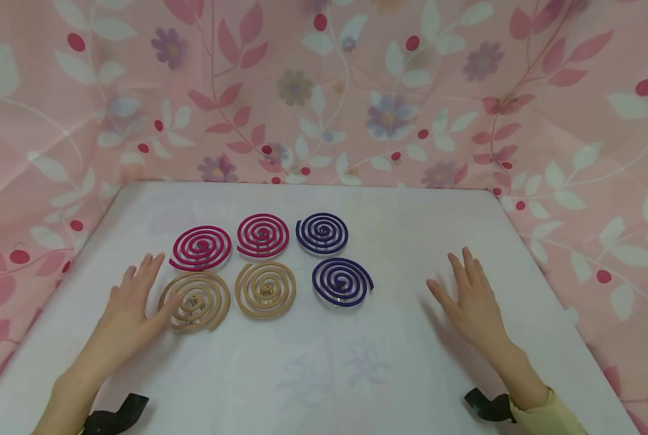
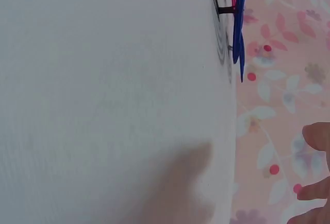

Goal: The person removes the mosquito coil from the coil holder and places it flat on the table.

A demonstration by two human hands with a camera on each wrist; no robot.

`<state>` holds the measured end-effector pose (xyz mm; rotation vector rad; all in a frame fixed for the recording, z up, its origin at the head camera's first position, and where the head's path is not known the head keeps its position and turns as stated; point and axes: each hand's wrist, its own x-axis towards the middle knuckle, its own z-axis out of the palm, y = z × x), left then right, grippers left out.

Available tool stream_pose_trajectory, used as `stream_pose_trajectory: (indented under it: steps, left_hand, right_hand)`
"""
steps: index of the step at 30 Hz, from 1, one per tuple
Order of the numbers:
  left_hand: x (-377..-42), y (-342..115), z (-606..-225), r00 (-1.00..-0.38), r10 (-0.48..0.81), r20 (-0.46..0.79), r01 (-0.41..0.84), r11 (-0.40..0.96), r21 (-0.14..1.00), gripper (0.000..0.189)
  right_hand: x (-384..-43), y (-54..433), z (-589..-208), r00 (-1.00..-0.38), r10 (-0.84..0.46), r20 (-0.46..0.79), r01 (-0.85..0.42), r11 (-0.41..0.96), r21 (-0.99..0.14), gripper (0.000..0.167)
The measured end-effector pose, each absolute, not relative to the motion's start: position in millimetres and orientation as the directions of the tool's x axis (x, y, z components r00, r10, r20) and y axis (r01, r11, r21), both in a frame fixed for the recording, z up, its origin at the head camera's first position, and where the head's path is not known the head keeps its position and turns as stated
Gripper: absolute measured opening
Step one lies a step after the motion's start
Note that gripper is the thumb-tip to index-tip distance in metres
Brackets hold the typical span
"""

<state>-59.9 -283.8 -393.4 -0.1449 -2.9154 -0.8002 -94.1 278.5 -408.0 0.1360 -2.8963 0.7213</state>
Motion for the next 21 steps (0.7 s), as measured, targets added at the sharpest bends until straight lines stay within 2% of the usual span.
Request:
stream_pose_trajectory:
  steps: [6, 14, 21]
  left_hand:
    - [-62, -252, -388, -0.993, 0.019, 0.112, 0.091, 0.723, 0.685, 0.079]
    - [-70, -210, -400, -0.962, 0.066, 0.266, 0.254, 0.582, 0.773, 0.067]
    - [-73, -178, -408, -0.971, 0.093, 0.220, 0.238, 0.380, 0.894, 0.058]
  right_hand:
    - [-96, 260, -408, -0.985, -0.005, 0.174, -0.116, 0.761, -0.638, 0.066]
    - [-100, 244, -413, -0.988, 0.003, 0.156, -0.124, 0.597, -0.793, 0.052]
    - [-107, 229, -411, -0.994, -0.026, 0.111, -0.112, 0.401, -0.909, 0.044]
